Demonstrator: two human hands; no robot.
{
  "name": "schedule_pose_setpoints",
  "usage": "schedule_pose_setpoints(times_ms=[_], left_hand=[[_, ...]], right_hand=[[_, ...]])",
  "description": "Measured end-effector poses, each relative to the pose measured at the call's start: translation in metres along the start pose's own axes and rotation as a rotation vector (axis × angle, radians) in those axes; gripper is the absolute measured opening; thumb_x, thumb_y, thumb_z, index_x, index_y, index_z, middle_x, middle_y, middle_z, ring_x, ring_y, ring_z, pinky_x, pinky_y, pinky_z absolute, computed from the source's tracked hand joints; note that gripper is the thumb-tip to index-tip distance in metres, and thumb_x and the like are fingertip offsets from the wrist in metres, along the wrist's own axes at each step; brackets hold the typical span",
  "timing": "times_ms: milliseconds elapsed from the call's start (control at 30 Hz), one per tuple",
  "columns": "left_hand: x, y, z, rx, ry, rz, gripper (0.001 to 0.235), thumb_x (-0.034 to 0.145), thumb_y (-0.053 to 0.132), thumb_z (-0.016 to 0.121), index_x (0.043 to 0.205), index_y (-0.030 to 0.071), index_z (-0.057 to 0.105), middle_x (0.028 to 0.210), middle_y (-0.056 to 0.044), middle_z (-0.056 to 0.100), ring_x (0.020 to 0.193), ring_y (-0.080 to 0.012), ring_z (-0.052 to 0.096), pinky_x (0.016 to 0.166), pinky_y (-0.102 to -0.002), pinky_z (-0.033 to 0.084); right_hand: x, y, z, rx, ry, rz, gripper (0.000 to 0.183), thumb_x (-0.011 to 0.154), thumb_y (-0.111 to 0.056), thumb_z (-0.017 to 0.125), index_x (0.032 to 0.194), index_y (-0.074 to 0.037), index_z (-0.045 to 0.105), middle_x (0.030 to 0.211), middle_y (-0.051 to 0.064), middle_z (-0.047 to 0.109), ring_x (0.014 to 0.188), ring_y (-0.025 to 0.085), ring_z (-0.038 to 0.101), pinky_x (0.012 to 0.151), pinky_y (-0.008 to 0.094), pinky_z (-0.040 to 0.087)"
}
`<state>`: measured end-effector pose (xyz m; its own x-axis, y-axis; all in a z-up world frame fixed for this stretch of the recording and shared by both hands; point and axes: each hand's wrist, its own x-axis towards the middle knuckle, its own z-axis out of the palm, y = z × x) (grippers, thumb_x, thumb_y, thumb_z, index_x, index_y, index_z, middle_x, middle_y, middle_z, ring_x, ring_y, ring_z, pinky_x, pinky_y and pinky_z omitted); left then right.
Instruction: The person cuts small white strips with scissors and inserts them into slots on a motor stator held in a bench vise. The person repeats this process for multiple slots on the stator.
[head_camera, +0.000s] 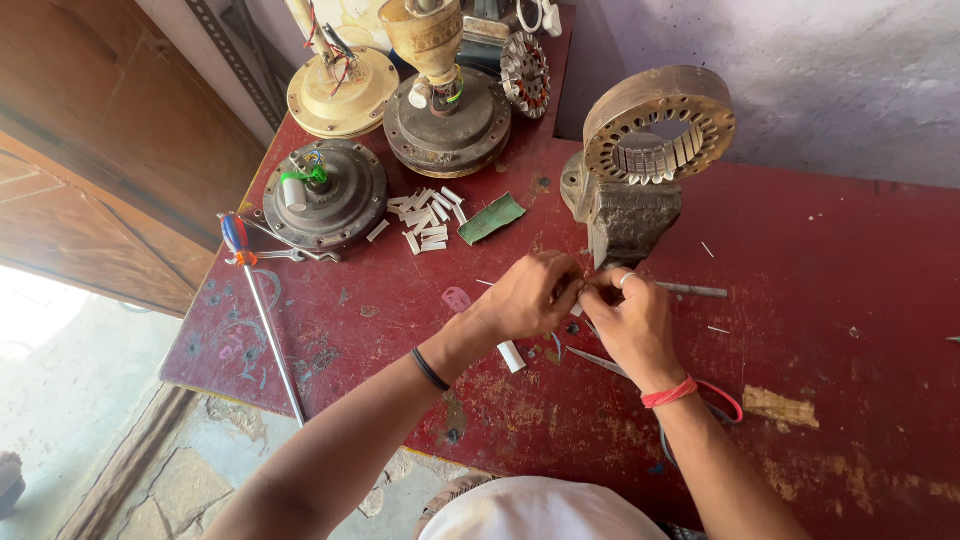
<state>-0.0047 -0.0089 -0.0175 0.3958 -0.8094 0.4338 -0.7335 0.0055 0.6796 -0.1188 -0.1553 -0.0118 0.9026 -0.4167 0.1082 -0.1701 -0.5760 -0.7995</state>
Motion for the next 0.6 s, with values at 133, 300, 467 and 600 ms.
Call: schedule_pose_setpoints(times_ms=[133, 300, 467, 600], left_hand=[[-0.009, -0.002, 0.007, 0.001, 0.053, -0.008, 0.011, 0.093, 0.005, 0.060, 0.093, -0.006, 0.063, 0.077, -0.018, 0.065, 0.062, -0.0302, 0.065, 0.058, -0.042, 0.054], [-0.009, 0.000, 0.004, -0.014, 0.105, -0.025, 0.010, 0.094, 0.006, 0.063, 0.093, -0.004, 0.065, 0.080, -0.018, 0.067, 0.070, -0.0307, 0.067, 0.065, -0.043, 0.056], [-0.011, 0.012, -0.002, -0.025, 0.140, -0.082, 0.011, 0.096, 0.008, 0.065, 0.098, -0.003, 0.066, 0.089, -0.018, 0.069, 0.080, -0.0341, 0.069, 0.071, -0.044, 0.056], [-0.007, 0.021, -0.002, 0.008, 0.154, -0.092, 0.012, 0.096, 0.008, 0.065, 0.102, -0.002, 0.066, 0.093, -0.018, 0.068, 0.085, -0.0374, 0.068, 0.074, -0.045, 0.056]], right_hand=[[-0.001, 0.013, 0.009, 0.013, -0.004, 0.011, 0.012, 0.090, -0.006, 0.068, 0.094, 0.003, 0.075, 0.068, 0.011, 0.073, 0.045, 0.011, 0.059, 0.037, 0.026, 0.041], [-0.003, 0.024, 0.010, 0.196, -0.029, 0.094, 0.013, 0.090, -0.004, 0.065, 0.098, 0.003, 0.073, 0.074, 0.010, 0.073, 0.052, 0.011, 0.067, 0.042, 0.024, 0.053], [-0.004, 0.023, -0.004, 0.316, -0.046, 0.073, 0.015, 0.091, -0.003, 0.067, 0.100, 0.003, 0.077, 0.075, 0.009, 0.073, 0.059, 0.010, 0.066, 0.052, 0.023, 0.054], [-0.001, 0.019, -0.005, 0.383, -0.040, 0.120, 0.016, 0.092, -0.006, 0.069, 0.103, 0.002, 0.077, 0.075, 0.007, 0.074, 0.057, 0.009, 0.065, 0.051, 0.023, 0.052]])
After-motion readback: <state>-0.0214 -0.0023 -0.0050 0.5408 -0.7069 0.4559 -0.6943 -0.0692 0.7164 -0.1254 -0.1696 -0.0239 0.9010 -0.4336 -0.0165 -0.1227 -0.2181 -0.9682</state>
